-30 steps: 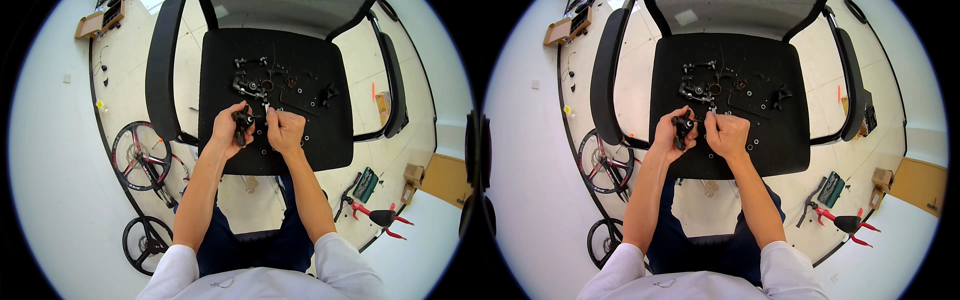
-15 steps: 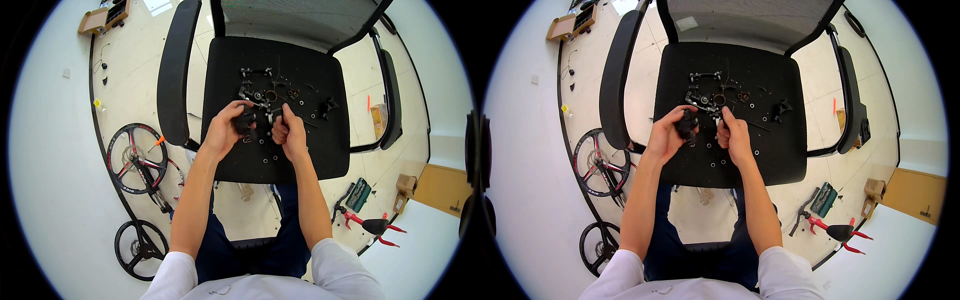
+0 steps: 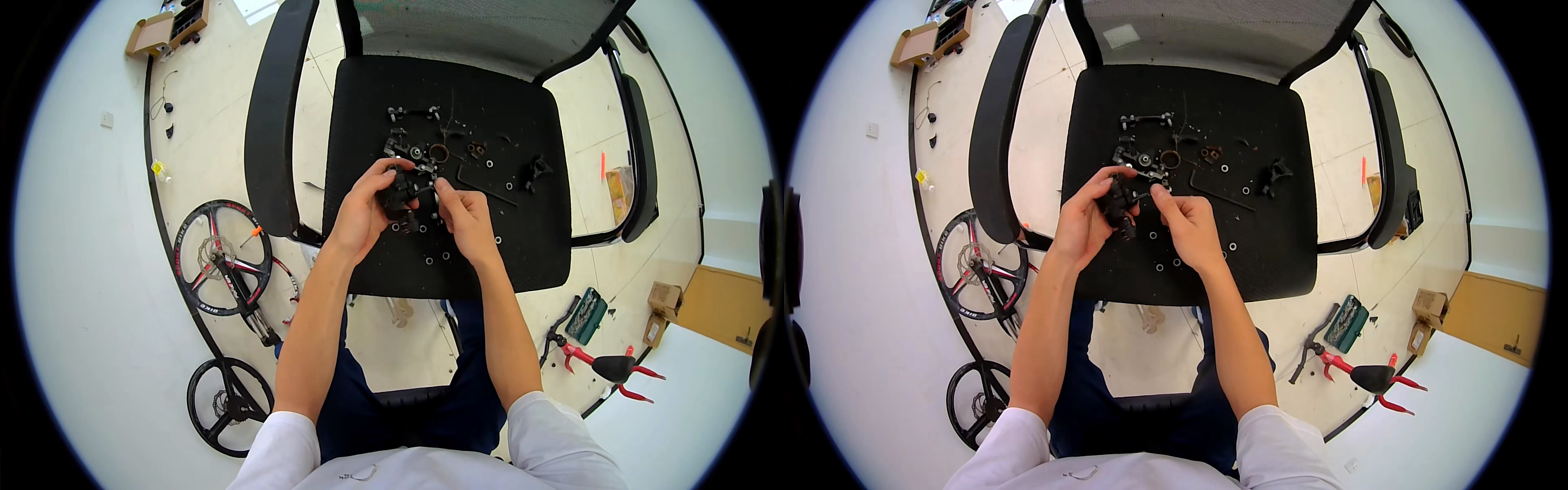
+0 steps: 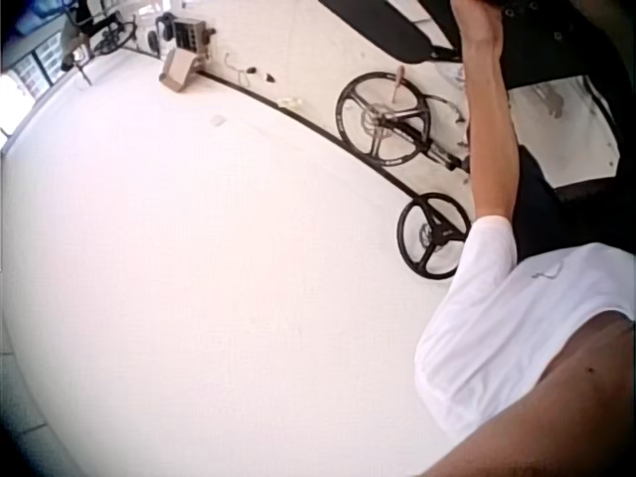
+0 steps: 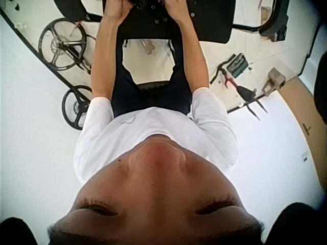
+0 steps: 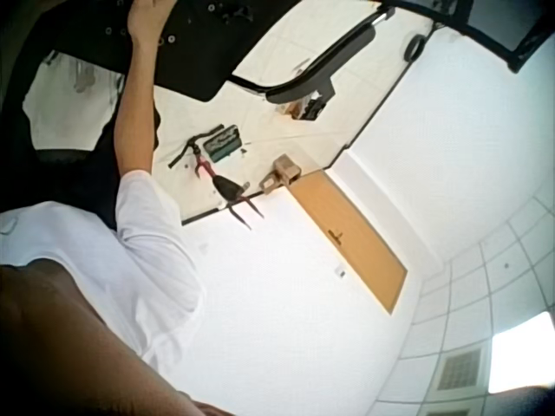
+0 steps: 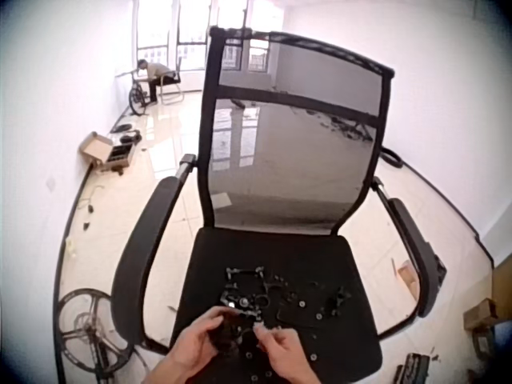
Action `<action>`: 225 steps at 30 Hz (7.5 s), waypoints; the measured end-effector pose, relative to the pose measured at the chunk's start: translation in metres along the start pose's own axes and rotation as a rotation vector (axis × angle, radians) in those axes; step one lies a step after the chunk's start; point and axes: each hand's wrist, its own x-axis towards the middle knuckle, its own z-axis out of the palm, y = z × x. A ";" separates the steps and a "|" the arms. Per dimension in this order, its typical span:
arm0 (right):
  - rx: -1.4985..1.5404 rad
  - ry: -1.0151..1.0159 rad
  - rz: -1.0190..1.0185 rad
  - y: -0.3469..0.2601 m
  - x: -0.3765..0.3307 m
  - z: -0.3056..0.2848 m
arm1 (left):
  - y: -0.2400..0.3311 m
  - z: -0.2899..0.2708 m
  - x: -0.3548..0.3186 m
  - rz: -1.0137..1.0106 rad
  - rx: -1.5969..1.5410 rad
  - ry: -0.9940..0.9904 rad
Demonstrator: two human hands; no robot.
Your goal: The person assembles small mechanical components on a black office chair seat. They pick up various parts, including a metal rod and black plastic pieces, and connect them by hand. The person repeatedly adjusts and fits the components together, occasionally placing them back on the seat.
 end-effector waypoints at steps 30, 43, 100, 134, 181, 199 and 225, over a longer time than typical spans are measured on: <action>-0.219 0.219 -0.358 -0.008 -0.008 0.019 | -0.020 0.012 0.005 0.084 0.067 0.019; -0.243 0.206 -0.370 -0.014 -0.006 0.017 | -0.015 0.010 -0.001 0.155 0.074 -0.038; -0.112 0.237 -0.242 -0.015 -0.011 0.012 | -0.022 0.008 0.005 0.313 0.282 -0.087; -0.859 0.452 -0.392 0.004 0.010 -0.049 | 0.003 0.000 0.008 0.133 -0.005 0.135; 0.332 -0.126 0.100 -0.011 -0.013 0.039 | -0.030 0.013 0.013 0.521 0.774 0.548; -0.346 0.273 -0.434 -0.017 -0.019 0.038 | -0.032 0.017 0.015 0.356 0.608 0.374; 0.508 -0.128 0.177 -0.020 -0.004 -0.029 | 0.008 -0.008 -0.001 -0.243 -0.325 0.060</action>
